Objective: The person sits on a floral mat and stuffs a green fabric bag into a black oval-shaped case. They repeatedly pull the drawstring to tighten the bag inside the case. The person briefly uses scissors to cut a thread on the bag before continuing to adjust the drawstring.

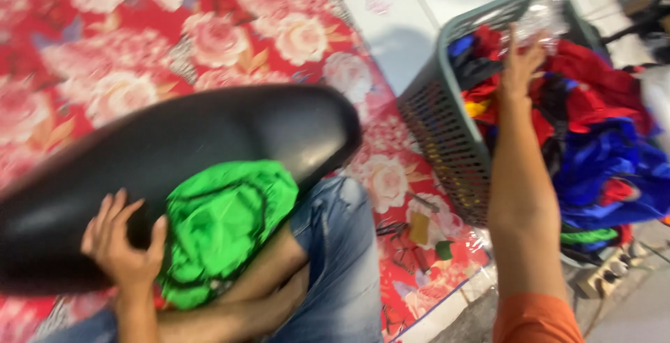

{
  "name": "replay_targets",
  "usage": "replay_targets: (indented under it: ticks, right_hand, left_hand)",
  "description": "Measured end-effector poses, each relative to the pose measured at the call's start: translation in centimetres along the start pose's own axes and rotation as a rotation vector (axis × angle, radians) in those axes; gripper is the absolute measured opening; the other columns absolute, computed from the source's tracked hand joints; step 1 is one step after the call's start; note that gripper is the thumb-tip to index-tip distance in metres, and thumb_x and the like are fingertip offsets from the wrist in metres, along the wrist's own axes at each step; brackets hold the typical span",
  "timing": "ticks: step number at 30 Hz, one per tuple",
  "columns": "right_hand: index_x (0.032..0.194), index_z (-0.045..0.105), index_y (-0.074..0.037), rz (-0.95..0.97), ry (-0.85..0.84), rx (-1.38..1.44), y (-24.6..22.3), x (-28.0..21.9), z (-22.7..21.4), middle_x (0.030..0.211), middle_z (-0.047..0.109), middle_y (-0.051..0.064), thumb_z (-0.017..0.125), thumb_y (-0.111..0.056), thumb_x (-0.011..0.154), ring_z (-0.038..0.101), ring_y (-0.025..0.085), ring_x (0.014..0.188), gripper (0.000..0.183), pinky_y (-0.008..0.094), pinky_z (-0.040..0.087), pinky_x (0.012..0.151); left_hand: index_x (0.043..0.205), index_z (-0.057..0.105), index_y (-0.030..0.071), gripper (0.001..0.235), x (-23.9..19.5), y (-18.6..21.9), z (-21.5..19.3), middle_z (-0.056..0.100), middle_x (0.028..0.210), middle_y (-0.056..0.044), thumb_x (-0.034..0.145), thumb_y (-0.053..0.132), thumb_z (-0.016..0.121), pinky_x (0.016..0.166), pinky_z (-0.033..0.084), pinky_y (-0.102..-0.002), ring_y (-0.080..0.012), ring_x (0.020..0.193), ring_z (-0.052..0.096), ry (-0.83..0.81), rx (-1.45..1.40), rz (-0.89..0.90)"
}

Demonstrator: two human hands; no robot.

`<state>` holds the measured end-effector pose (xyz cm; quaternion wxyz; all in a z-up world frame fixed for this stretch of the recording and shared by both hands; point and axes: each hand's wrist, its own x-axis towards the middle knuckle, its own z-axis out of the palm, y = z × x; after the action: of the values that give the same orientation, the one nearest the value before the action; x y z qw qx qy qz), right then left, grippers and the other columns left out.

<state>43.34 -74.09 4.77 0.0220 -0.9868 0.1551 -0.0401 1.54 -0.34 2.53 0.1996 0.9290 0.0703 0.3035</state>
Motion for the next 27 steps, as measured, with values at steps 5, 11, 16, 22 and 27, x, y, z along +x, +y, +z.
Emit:
replay_targets:
  ticks: [5,11,16,22,27]
  right_hand:
    - [0.16,0.054,-0.027,-0.038,0.244,-0.03,-4.3,-2.9,-4.1,0.159,0.015,0.018,0.055,0.009,0.109,0.022,0.06,0.141,0.062,0.082,0.022,0.109]
    - [0.139,0.058,0.006,-0.366,0.839,0.246,-11.4,-9.2,-7.5,0.135,0.069,0.03,0.089,-0.001,0.098,0.063,0.047,0.124,0.052,0.052,0.044,0.105]
    - [0.125,0.073,-0.015,-0.863,-0.146,0.519,-29.5,-31.7,-14.1,0.099,0.075,0.01,0.074,-0.006,0.084,0.073,0.034,0.088,0.041,0.045,0.056,0.082]
    - [0.122,0.058,-0.02,-1.182,-0.068,0.123,-36.2,-42.1,0.9,0.102,0.057,-0.002,0.082,-0.042,0.075,0.066,0.021,0.093,0.057,0.039,0.059,0.074]
    - [0.105,0.071,-0.019,-0.979,-0.315,0.549,-39.7,-42.0,-0.7,0.096,0.069,0.0,0.079,-0.013,0.083,0.071,0.026,0.097,0.024,0.04,0.058,0.085]
  left_hand:
    - [0.123,0.077,0.014,0.045,-0.1,0.1,-1.1,0.061,0.155,-0.015,0.096,0.049,0.07,0.119,0.025,-0.052,-0.0362,0.147,0.053,-0.08,0.017,-0.013]
    - [0.103,0.078,0.021,0.059,0.1,1.1,-1.0,0.057,0.157,-0.01,0.071,0.071,0.081,0.12,0.013,-0.057,-0.0365,0.152,0.042,-0.172,0.007,0.002]
    - [0.092,0.07,0.019,0.029,-0.5,0.3,-0.2,0.064,0.147,0.002,0.078,0.035,0.09,0.118,-0.006,-0.062,-0.0273,0.15,0.043,-0.205,-0.197,-0.104]
    - [0.088,0.061,0.019,0.037,-2.7,-1.1,0.6,0.075,0.11,0.007,0.069,0.022,0.091,0.126,0.009,-0.046,-0.01,0.114,0.069,-0.182,-0.449,-0.24]
    - [0.089,0.071,0.015,0.025,-1.2,-0.9,-4.0,0.077,0.085,0.002,0.08,0.023,0.092,0.101,0.039,-0.035,-0.0108,0.084,0.071,-0.179,-0.747,-0.526]
